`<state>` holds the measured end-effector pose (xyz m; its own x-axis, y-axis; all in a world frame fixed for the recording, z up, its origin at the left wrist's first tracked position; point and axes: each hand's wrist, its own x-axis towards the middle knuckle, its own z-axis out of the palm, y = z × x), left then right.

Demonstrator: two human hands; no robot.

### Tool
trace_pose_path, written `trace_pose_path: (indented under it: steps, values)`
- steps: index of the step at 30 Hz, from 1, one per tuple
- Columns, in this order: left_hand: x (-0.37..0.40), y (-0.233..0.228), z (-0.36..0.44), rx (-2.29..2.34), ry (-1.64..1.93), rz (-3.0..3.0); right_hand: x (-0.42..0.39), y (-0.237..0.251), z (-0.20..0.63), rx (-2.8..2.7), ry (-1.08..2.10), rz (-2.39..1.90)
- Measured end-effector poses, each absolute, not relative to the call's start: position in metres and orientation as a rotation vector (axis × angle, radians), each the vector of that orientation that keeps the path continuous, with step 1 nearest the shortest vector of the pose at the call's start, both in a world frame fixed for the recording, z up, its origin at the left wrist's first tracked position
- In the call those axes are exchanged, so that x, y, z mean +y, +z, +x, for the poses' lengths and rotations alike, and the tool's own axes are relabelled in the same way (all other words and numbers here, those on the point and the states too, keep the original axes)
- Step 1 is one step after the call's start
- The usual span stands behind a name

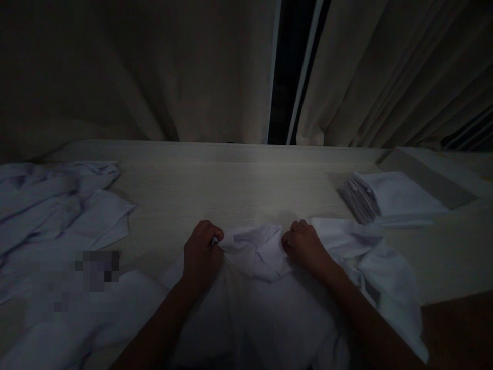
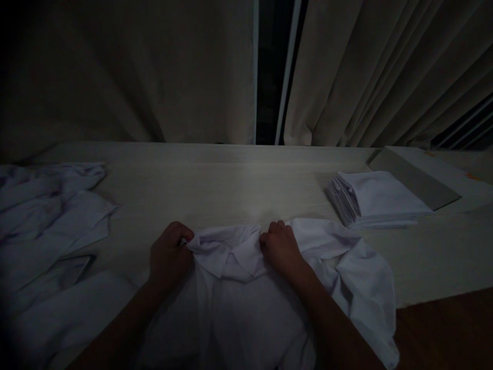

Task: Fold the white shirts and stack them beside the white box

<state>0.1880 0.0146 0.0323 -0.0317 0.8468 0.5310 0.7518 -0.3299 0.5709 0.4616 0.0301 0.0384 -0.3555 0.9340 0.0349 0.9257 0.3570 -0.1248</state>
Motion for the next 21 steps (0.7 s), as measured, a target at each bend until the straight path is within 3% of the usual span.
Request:
trace_pose_path:
  steps: [3, 10, 13, 17, 21]
  values:
    - [0.012, 0.038, 0.189, 1.783, 1.479, 2.090, 0.030, 0.038, 0.465, -2.347, 0.134, -1.587]
    - [-0.005, 0.047, 0.197, 1.603, 1.692, 1.940, 0.032, 0.033, 0.469, -2.212, 0.881, -1.256]
    - [-0.004, 0.043, 0.189, 1.718, 1.635, 1.895, 0.035, 0.040, 0.471, -2.183, 0.992, -1.173]
    - [0.014, 0.037, 0.168, 2.084, 1.282, 2.064, 0.039, 0.061, 0.491, -1.785, 0.685, -1.308]
    - [0.031, 0.035, 0.157, 2.055, 0.939, 2.305, 0.030, 0.082, 0.507, -1.484, 0.043, -1.413]
